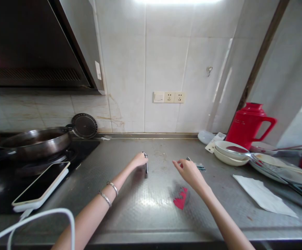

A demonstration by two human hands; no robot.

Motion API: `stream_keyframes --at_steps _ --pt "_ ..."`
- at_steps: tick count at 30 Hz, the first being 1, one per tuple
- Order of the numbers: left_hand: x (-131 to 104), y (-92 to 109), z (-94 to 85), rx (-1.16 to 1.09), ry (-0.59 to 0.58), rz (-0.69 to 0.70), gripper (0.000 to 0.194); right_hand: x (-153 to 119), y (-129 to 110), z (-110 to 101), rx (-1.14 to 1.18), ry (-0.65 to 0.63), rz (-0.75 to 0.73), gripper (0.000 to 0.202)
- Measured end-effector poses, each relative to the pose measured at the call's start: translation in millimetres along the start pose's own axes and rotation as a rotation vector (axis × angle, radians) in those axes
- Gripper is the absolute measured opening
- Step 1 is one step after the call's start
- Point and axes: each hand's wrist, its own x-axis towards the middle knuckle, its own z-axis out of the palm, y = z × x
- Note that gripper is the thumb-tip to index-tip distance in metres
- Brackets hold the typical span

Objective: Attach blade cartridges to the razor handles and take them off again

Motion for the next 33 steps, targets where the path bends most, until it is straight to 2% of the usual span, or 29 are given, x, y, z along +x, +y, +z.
stream_keyframes --at_steps 6,12,19,26,33 --pt "10.4 -11.5 7.2 0.087 -0.047 -0.005 0.013 -2.2 31.7 4.0 -0.029 -0.021 0.037 0.043" --pt "14.9 -15.4 10.3 0.115 -0.037 -0.026 0.017 -3.1 47.7 8.9 -0.038 -0.080 0.068 0.041" --pt "7.5 -14.6 15.6 0.110 0.042 -0.080 0.023 -2.2 61.0 5.2 -0.072 -0.081 0.080 0.039" --pt "-1.4 -16.6 16.9 0.098 0.129 -0.093 0.037 1.3 85.3 0.1 -0.068 -0.071 0.140 0.031" --pt "-12.9 -24.2 9.8 0.025 0.128 -0.027 0.038 6.9 114.6 -3.1 -0.118 -0.122 0.192 0.029"
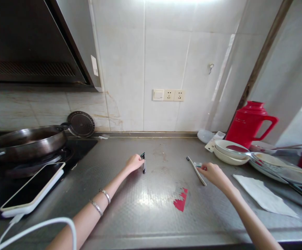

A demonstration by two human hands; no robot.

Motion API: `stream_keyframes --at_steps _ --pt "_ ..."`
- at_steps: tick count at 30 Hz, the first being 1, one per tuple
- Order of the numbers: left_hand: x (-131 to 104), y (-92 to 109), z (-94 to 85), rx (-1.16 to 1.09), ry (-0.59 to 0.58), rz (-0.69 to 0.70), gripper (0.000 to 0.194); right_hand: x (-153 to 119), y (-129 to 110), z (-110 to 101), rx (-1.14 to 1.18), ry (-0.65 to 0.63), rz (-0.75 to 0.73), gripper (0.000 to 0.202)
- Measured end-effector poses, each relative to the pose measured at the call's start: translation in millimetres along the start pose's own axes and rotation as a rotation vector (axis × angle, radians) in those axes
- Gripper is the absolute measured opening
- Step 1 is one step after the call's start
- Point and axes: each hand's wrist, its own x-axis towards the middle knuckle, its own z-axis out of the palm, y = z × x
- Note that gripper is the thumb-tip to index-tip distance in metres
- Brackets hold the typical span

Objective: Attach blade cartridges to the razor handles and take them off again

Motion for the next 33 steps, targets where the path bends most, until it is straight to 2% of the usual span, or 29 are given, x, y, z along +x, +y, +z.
stream_keyframes --at_steps 6,11,18,21,25,33 --pt "-6.2 -1.4 -1.3 -0.015 -0.048 -0.010 0.031 10.4 7.5 4.8 -0.020 -0.124 0.026 0.026" --pt "-5.7 -4.8 4.3 -0.039 -0.013 0.005 0.031 17.5 2.9 8.5 -0.076 -0.177 0.034 0.027" --pt "-7.2 -5.4 6.5 -0.043 -0.002 0.001 0.030 23.1 0.8 15.3 -0.174 -0.241 -0.106 0.026" --pt "-6.9 -6.1 5.4 -0.072 0.008 0.002 0.031 20.7 -5.0 16.0 -0.187 -0.210 -0.121 0.028" --pt "-5.5 -8.3 5.8 -0.097 0.028 0.003 0.029 14.9 -33.2 17.3 -0.167 -0.118 -0.135 0.032" --pt "-7.9 -15.6 11.0 -0.153 0.068 -0.037 0.026 9.4 -135.8 36.0 -0.111 -0.073 -0.254 0.031"
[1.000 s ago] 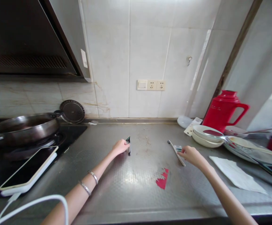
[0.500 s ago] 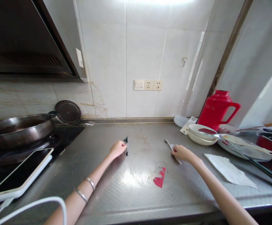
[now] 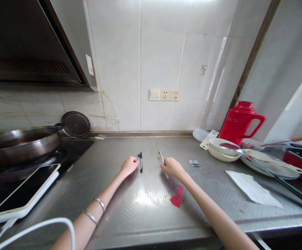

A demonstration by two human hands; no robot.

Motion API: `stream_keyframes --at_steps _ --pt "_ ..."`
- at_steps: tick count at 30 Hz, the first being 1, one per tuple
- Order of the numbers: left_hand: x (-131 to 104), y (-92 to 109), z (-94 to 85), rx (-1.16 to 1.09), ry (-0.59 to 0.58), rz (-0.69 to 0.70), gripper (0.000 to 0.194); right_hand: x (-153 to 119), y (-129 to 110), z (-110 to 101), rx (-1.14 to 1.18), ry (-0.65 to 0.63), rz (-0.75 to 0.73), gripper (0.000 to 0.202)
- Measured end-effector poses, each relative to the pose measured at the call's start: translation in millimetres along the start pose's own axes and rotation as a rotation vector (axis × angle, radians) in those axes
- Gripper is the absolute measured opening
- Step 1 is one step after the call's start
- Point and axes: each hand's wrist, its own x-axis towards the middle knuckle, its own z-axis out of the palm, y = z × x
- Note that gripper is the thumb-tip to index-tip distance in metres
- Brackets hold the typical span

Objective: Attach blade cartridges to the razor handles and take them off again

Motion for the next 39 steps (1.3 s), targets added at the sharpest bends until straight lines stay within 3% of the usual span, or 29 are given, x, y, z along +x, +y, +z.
stream_keyframes --at_steps 4,9,21,39 --pt "-1.5 -2.9 0.1 -0.011 0.017 -0.005 0.025 8.5 -37.3 8.1 0.013 -0.015 -0.037 0.031" --pt "-3.6 -1.8 -1.3 0.009 0.037 0.006 0.025 14.5 -56.9 12.5 0.018 -0.025 -0.039 0.033" --pt "-5.7 1.2 -2.1 0.018 0.047 0.014 0.025 21.0 -56.3 21.4 0.051 -0.003 -0.012 0.035" --pt "-4.4 -1.7 0.4 0.035 0.033 0.027 0.025 14.9 -67.6 18.5 0.052 -0.027 -0.039 0.035"
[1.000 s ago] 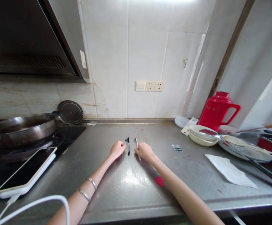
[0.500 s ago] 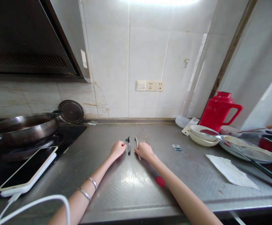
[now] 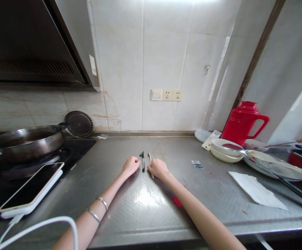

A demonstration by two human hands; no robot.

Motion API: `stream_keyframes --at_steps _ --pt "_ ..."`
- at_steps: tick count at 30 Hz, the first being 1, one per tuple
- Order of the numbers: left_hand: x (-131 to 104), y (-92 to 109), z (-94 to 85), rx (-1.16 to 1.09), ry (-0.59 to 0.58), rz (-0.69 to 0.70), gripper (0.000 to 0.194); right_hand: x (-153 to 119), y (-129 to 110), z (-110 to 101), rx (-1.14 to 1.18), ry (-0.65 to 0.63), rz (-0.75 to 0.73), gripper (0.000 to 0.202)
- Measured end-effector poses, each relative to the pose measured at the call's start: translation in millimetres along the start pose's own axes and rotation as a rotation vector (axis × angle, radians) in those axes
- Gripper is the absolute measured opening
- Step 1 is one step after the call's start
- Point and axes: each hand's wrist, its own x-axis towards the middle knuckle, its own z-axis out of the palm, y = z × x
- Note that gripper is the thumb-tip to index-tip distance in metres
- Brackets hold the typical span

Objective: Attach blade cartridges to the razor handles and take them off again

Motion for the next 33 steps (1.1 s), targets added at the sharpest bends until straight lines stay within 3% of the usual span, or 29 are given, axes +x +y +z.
stream_keyframes --at_steps 6,10,14,18,21,24,29,33 --pt "-0.7 -0.2 -0.9 -0.019 -0.006 -0.004 0.025 -0.4 4.6 -4.2 0.019 0.027 0.018 0.037" --pt "-1.0 -1.7 -1.2 -0.043 -0.001 -0.023 0.023 1.8 30.8 -18.7 0.135 0.143 0.019 0.030" --pt "0.2 -2.4 -1.8 -0.055 0.013 -0.023 0.023 0.1 94.5 -36.1 0.291 0.329 -0.090 0.026" --pt "2.4 -1.4 -1.6 -0.061 0.036 0.008 0.025 -9.2 184.5 -42.3 0.319 0.435 -0.011 0.029" --pt "3.4 0.3 -1.3 -0.086 0.044 0.040 0.027 -20.9 244.2 -40.8 0.333 0.358 0.006 0.038" --pt "4.1 3.1 -1.1 -0.102 0.048 0.061 0.028 -33.3 281.3 -39.1 0.420 0.239 -0.008 0.057" --pt "5.8 10.3 -1.2 -0.146 0.046 0.094 0.028 -45.3 298.0 -40.2 0.510 0.025 -0.022 0.070" --pt "6.3 17.8 -3.1 -0.188 0.028 0.114 0.028 -45.7 294.0 -41.5 0.496 -0.017 -0.050 0.068"
